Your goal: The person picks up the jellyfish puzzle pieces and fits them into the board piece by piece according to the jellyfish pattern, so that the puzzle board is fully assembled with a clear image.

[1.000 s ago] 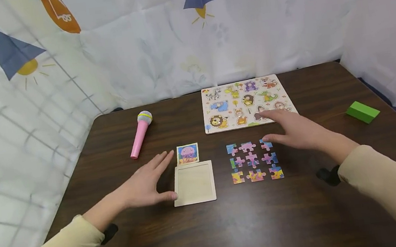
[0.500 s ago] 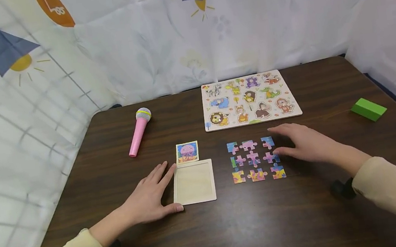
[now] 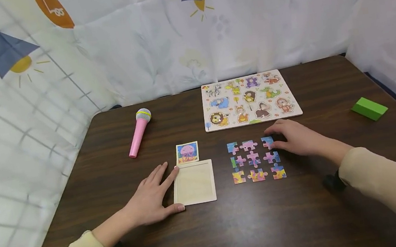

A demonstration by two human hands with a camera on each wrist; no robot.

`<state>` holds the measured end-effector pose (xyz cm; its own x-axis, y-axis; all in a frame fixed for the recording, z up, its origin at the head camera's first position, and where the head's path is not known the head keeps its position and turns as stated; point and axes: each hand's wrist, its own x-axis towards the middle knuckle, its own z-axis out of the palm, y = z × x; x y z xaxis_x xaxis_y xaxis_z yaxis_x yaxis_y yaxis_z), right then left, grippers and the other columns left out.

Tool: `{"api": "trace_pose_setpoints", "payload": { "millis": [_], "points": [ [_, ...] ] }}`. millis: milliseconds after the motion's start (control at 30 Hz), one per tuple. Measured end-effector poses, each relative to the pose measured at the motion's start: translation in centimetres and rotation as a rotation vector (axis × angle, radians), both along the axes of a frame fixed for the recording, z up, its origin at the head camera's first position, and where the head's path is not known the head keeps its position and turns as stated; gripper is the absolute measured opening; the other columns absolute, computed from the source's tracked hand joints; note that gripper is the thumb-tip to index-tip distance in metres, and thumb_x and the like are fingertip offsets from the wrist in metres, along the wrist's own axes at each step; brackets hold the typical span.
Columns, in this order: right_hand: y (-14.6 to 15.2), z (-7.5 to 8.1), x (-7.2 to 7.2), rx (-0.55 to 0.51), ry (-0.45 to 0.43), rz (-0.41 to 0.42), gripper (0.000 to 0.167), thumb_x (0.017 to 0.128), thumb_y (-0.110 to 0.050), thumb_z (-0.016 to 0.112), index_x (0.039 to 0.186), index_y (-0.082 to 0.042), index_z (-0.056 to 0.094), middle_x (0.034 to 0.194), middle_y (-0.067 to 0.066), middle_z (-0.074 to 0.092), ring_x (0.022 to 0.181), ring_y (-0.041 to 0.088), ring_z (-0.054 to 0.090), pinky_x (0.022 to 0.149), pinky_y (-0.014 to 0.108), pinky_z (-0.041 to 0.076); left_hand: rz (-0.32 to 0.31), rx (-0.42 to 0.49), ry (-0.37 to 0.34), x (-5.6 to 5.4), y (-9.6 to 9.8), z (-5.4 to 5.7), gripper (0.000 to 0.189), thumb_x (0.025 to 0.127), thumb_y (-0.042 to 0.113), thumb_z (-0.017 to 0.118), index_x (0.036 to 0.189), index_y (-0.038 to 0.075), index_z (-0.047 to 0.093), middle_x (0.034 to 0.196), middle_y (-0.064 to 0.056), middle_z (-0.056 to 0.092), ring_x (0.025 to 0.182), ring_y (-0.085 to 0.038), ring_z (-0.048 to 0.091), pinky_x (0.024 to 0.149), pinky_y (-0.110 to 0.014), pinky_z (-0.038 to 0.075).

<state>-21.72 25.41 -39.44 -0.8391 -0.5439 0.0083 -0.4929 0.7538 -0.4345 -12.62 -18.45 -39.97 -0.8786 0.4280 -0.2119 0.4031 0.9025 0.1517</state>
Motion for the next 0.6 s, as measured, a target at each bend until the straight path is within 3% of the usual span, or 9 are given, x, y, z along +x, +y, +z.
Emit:
{"api": "trace_pose_setpoints", "payload": {
  "millis": [400,600],
  "points": [
    [-5.9,0.5,-1.7,-0.001,-0.008,0.162,0.034,0.095,-0.02,0.074,0.126,-0.005,0.07,0.122,0.011,0.068,0.114,0.03,0.064,0.096,0.05,0.053,0.026,0.008,0.003,0.2,0.3,-0.1,0.102,0.084,0.075,0.065,0.163,0.021,0.028,0.168,-0.024,0.023,0.155,-0.045,0.023,0.114,-0.065,0.034],
    [-8.0,0.0,-2.5,-0.015,-0.015,0.181,0.032,0.094,-0.023,0.076,0.12,-0.005,0.072,0.115,0.01,0.068,0.108,0.029,0.064,0.093,0.05,0.053,0.037,0.009,-0.004,0.2,0.3,-0.1,0.103,0.083,0.075,0.065,0.163,0.021,0.028,0.168,-0.024,0.023,0.155,-0.045,0.022,0.115,-0.066,0.033]
  ]
}}
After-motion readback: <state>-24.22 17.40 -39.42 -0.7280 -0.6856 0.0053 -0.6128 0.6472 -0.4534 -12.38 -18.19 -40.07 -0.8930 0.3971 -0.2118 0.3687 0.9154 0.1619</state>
